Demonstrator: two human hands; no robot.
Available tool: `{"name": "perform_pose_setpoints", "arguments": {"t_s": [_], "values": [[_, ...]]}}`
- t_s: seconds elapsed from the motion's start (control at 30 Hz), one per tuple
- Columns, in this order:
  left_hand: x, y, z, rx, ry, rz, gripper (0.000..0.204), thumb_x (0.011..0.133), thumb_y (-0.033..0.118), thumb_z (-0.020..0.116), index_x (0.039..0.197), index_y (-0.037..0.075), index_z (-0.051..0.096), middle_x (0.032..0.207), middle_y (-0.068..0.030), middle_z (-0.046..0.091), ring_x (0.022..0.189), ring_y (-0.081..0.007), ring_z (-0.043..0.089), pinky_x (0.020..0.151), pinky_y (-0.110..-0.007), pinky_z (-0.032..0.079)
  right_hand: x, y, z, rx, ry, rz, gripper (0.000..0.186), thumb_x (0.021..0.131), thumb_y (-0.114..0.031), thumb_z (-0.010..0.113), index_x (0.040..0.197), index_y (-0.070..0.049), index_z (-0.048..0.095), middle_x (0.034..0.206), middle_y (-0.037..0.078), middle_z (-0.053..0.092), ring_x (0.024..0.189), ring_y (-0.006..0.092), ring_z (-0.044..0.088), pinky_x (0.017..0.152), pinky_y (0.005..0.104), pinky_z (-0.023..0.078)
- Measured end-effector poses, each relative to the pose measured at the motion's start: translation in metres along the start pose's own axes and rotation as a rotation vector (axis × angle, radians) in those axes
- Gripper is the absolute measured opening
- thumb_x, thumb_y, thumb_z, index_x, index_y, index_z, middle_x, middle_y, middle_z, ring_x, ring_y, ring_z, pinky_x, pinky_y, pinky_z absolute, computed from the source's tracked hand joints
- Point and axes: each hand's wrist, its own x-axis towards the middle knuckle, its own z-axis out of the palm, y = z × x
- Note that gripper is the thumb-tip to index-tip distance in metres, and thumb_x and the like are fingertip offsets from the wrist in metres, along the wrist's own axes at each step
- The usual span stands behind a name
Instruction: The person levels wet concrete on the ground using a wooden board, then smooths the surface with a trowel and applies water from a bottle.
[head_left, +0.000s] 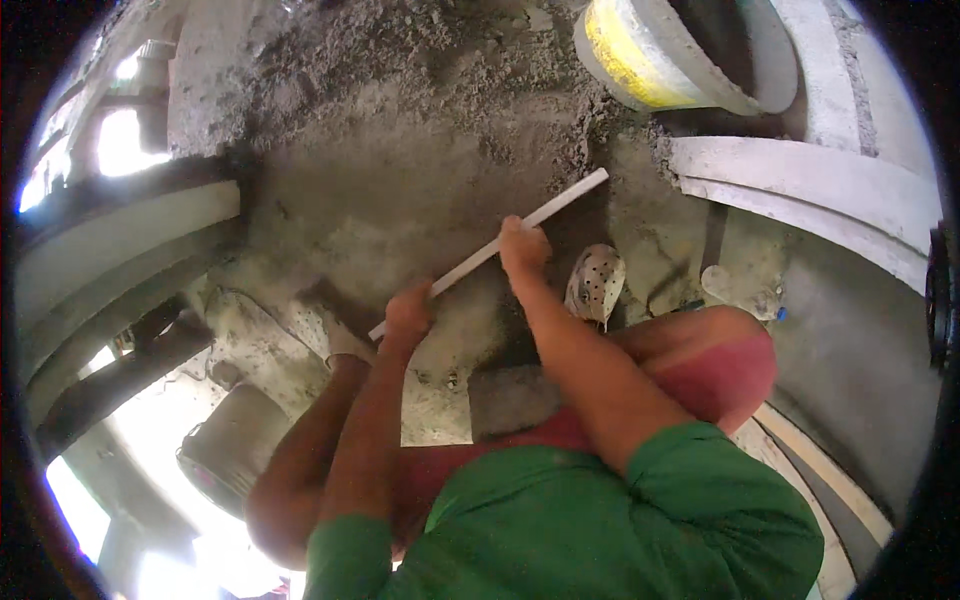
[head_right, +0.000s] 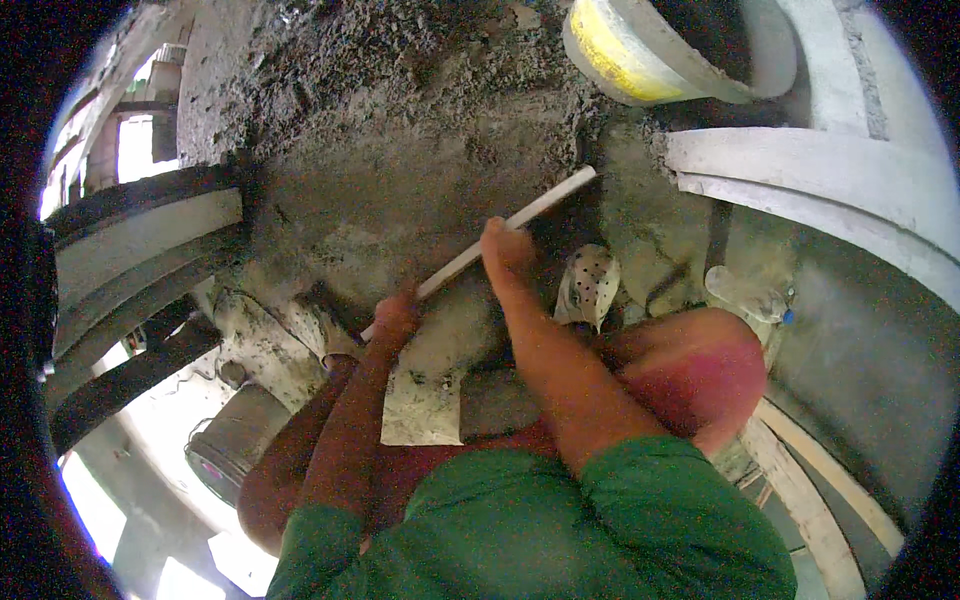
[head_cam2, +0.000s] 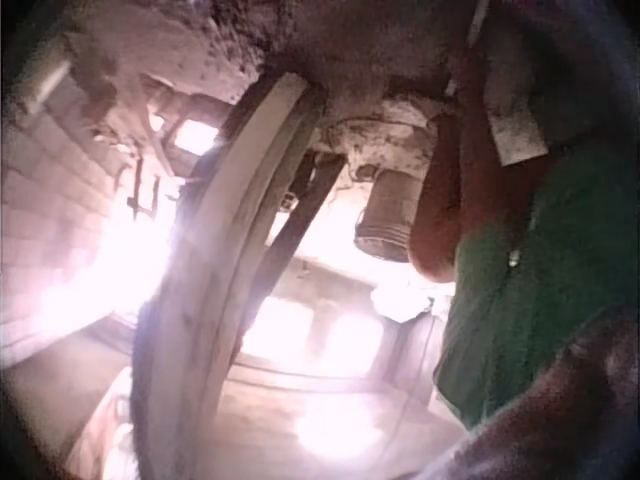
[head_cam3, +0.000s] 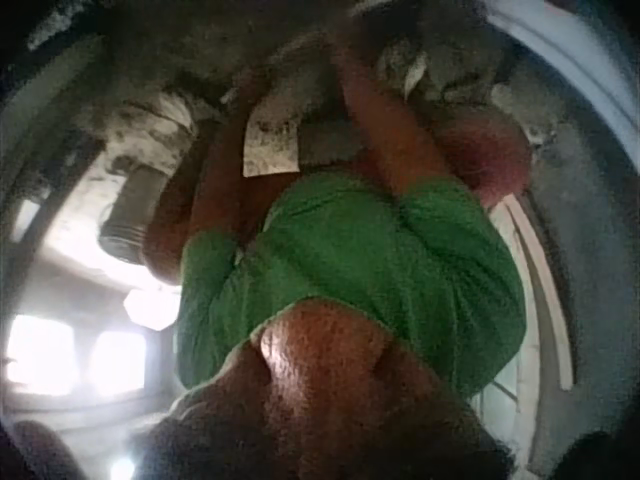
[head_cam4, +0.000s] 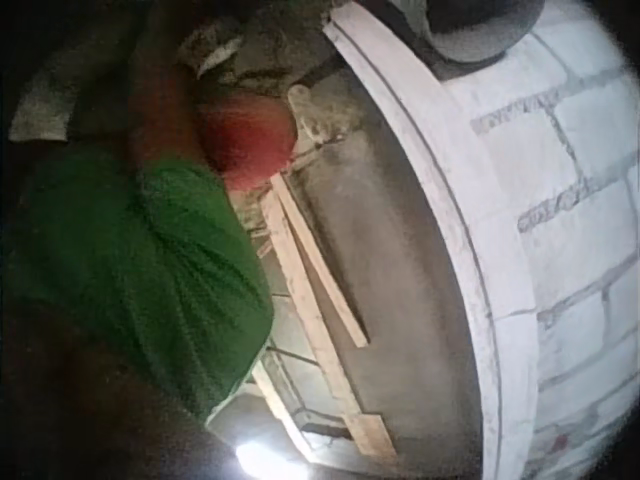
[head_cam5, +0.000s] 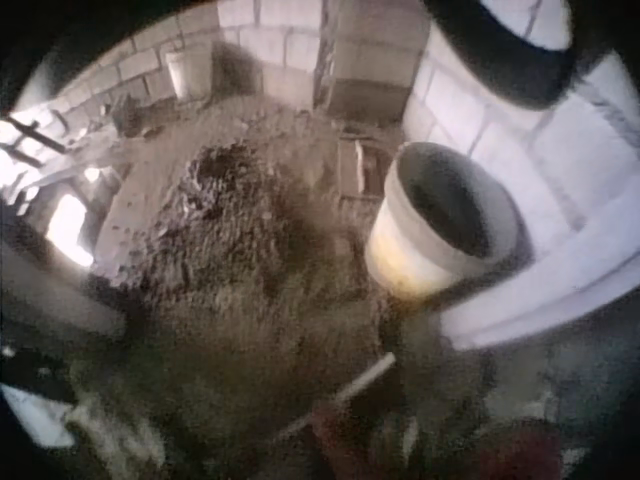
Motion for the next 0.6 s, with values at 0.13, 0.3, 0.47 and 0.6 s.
{"name": "perform_pose_setpoints", "arguments": {"t_s": [0.13, 0.3, 0.47, 0.6], "values": [[-0.01, -0.034, -0.005, -0.044, 0.073, -0.2, 0.038, 0.086, 0.021, 0.058, 0.122, 0.007, 0.055, 0.101, -0.0179, 0.066, 0.081, -0.0405, 0.065, 0.07, -0.048, 0.053, -0.018, -0.038, 0.048, 0.065, -0.135, -0.338, 0.044, 0.078, -0.038, 0.061, 0.087, 0.005, 0.068, 0.092, 0.027, 0.067, 0.094, 0.0446, 0.064, 0.083, 0.0506, 0.048], [-0.03, -0.071, 0.024, -0.318, 0.149, -0.298, 0.04, 0.084, 0.022, 0.059, 0.121, 0.006, 0.056, 0.094, -0.0203, 0.065, 0.084, -0.0424, 0.064, 0.071, -0.049, 0.052, -0.042, -0.06, 0.051, 0.13, -0.08, -0.401, 0.045, 0.076, -0.037, 0.062, 0.078, 0.007, 0.067, 0.083, 0.031, 0.066, 0.088, 0.046, 0.065, 0.08, 0.0472, 0.05], [-0.008, -0.001, 0.022, -0.091, 0.031, -0.191, 0.037, 0.079, 0.019, 0.063, 0.114, 0.007, 0.059, 0.096, -0.0207, 0.064, 0.087, -0.0426, 0.062, 0.072, -0.048, 0.052, -0.008, -0.024, -0.014, 0.027, -0.119, -0.339, 0.042, 0.079, -0.039, 0.058, 0.076, 0.002, 0.067, 0.074, 0.023, 0.066, 0.076, 0.0426, 0.065, 0.071, 0.0479, 0.05], [-0.003, 0.003, 0.014, -0.233, 0.234, -0.011, 0.033, 0.086, 0.024, 0.057, 0.114, 0.007, 0.06, 0.095, -0.0201, 0.064, 0.084, -0.0433, 0.062, 0.072, -0.049, 0.05, 0.014, -0.012, 0.005, -0.094, -0.086, -0.465, 0.041, 0.083, -0.042, 0.057, 0.081, -0.003, 0.069, 0.076, 0.018, 0.067, 0.075, 0.0397, 0.065, 0.073, 0.0466, 0.051]]}}
